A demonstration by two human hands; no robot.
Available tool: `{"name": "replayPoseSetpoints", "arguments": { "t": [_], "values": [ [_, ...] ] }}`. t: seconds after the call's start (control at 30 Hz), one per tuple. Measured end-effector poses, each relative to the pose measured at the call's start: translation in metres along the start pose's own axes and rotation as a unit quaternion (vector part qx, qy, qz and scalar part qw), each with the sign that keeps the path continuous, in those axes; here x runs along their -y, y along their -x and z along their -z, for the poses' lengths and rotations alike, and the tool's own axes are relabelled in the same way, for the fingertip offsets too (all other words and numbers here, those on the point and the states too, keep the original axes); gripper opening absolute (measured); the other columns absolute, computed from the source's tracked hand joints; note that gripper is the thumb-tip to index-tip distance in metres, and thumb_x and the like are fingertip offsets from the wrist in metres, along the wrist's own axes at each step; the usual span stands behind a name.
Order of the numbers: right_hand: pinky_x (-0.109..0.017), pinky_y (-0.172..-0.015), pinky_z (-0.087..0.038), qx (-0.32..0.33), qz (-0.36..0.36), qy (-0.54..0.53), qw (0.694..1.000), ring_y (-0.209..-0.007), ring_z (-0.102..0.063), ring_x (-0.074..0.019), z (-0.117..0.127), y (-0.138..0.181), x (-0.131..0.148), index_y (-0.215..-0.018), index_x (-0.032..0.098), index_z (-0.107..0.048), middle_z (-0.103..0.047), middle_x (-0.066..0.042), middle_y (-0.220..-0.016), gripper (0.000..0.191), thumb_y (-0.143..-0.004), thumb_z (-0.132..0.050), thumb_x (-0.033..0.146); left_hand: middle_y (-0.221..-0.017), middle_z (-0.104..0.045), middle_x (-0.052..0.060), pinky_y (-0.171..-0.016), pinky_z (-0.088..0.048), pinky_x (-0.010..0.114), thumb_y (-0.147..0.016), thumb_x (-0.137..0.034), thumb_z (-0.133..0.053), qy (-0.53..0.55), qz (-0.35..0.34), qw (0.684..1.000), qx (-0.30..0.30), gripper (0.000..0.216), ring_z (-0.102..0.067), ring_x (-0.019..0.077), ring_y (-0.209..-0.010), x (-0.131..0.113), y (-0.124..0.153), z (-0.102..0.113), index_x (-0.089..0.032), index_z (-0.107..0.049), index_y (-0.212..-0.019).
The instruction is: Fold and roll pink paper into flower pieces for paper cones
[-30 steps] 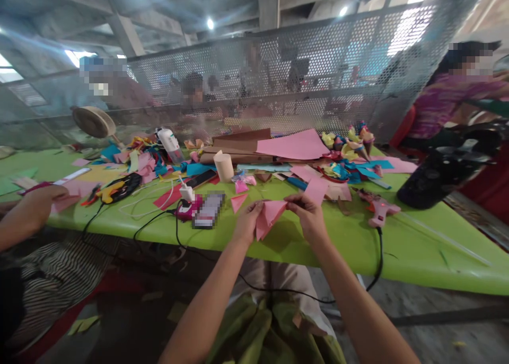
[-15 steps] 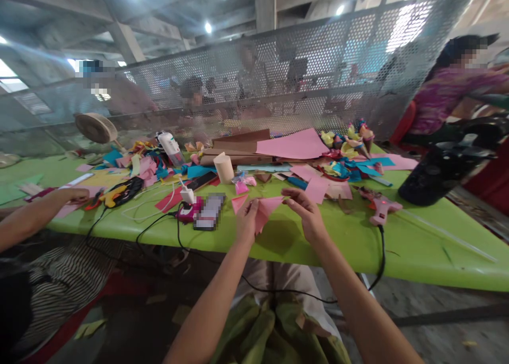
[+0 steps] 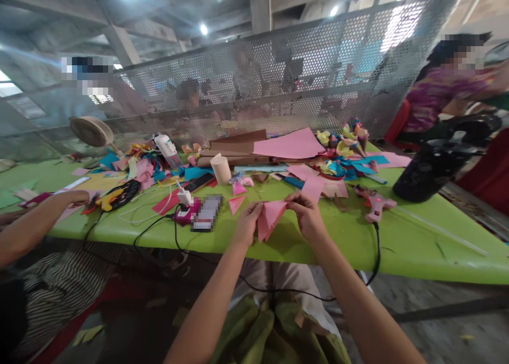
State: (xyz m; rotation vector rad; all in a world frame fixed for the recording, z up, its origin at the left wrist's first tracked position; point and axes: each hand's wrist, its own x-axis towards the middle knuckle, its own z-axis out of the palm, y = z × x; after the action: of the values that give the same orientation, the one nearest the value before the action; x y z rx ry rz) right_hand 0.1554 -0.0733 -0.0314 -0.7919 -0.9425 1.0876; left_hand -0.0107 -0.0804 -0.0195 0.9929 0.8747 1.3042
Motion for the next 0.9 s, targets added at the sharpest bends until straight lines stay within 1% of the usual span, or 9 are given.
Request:
{"name": "replayPoseSetpoints", "arguments": {
  "t": [0.1,0.2,0.27,0.33,0.53,0.7,0.8,0.9],
  "values": [
    [-0.028,-0.068,-0.048,0.016,-0.019,-0.002,1.0,-0.068,-0.059,-0.014,-0.003,0.0019,0.0033,-0.073,0.025,-0.07,-0.065,0.002,-0.073,0.012,-0.062,-0.073,0.026,-0.08,-0.071,0.002,-0.073,-0.044,0.027,-0.073,-0.047,-0.073,-0.048,-0.031,0.998,0.001,0.031,-0.06,0.0173,-0.077,0.0002,0.0002,0.0015,-0.018,-0.075,-0.084],
    [-0.031,-0.068,-0.05,0.038,-0.047,0.005,0.998,-0.069,-0.062,-0.017,-0.0057,0.0038,0.0056,-0.086,0.024,-0.074,-0.069,-0.001,-0.077,0.022,-0.07,-0.069,0.039,-0.089,-0.073,0.002,-0.08,-0.046,0.029,-0.08,-0.045,-0.068,-0.092,-0.084,0.992,0.001,0.027,-0.062,0.0194,-0.087,0.0025,-0.0008,0.0034,-0.02,-0.075,-0.089],
    [-0.031,-0.066,-0.051,0.041,-0.054,0.014,0.998,-0.068,-0.063,-0.0185,-0.0059,0.0042,0.0058,-0.085,0.023,-0.074,-0.07,-0.003,-0.076,0.028,-0.072,-0.068,0.046,-0.093,-0.073,0.003,-0.084,-0.046,0.03,-0.083,-0.043,-0.064,-0.114,-0.109,0.987,0.004,0.026,-0.063,0.0209,-0.092,0.004,-0.0012,0.0044,-0.021,-0.074,-0.092],
    [-0.03,-0.063,-0.05,0.036,-0.051,0.028,0.998,-0.066,-0.062,-0.0179,-0.005,0.0038,0.0048,-0.081,0.023,-0.073,-0.069,-0.003,-0.074,0.028,-0.071,-0.07,0.049,-0.095,-0.074,0.004,-0.086,-0.047,0.032,-0.086,-0.042,-0.061,-0.132,-0.118,0.984,0.01,0.027,-0.063,0.022,-0.094,0.0044,-0.001,0.0048,-0.021,-0.074,-0.094],
    [-0.026,-0.055,-0.044,0.014,-0.027,0.079,0.996,-0.06,-0.058,-0.0156,-0.0054,0.0028,0.001,-0.067,0.022,-0.068,-0.064,0.0,-0.063,0.028,-0.065,-0.079,0.048,-0.099,-0.075,0.006,-0.088,-0.048,0.034,-0.088,-0.042,-0.058,-0.159,-0.118,0.979,0.048,0.029,-0.065,0.0236,-0.096,0.001,0.0015,0.0035,-0.02,-0.074,-0.097],
    [-0.029,-0.06,-0.047,0.032,-0.02,0.088,0.995,-0.06,-0.061,-0.0177,-0.0099,0.0043,0.0042,-0.064,0.021,-0.069,-0.068,-0.001,-0.062,0.022,-0.06,-0.082,0.039,-0.101,-0.075,0.005,-0.089,-0.048,0.034,-0.086,-0.043,-0.06,-0.14,-0.095,0.984,0.057,0.029,-0.065,0.0233,-0.098,0.0021,0.0004,0.0029,-0.022,-0.075,-0.097],
    [-0.031,-0.064,-0.049,0.038,-0.014,0.085,0.996,-0.061,-0.062,-0.0187,-0.0105,0.0044,0.0058,-0.064,0.022,-0.07,-0.07,-0.002,-0.063,0.021,-0.06,-0.081,0.039,-0.104,-0.075,0.006,-0.089,-0.048,0.034,-0.085,-0.043,-0.061,-0.128,-0.083,0.987,0.06,0.03,-0.064,0.0233,-0.099,0.0042,-0.0013,0.0033,-0.021,-0.075,-0.1],
    [-0.032,-0.065,-0.05,0.043,-0.007,0.086,0.995,-0.061,-0.063,-0.0194,-0.0098,0.0037,0.0045,-0.066,0.021,-0.071,-0.071,-0.002,-0.065,0.021,-0.061,-0.08,0.039,-0.101,-0.075,0.006,-0.086,-0.049,0.033,-0.083,-0.045,-0.063,-0.114,-0.069,0.989,0.06,0.032,-0.065,0.0227,-0.096,0.0064,-0.0028,0.0039,-0.02,-0.075,-0.099]
  ]
}}
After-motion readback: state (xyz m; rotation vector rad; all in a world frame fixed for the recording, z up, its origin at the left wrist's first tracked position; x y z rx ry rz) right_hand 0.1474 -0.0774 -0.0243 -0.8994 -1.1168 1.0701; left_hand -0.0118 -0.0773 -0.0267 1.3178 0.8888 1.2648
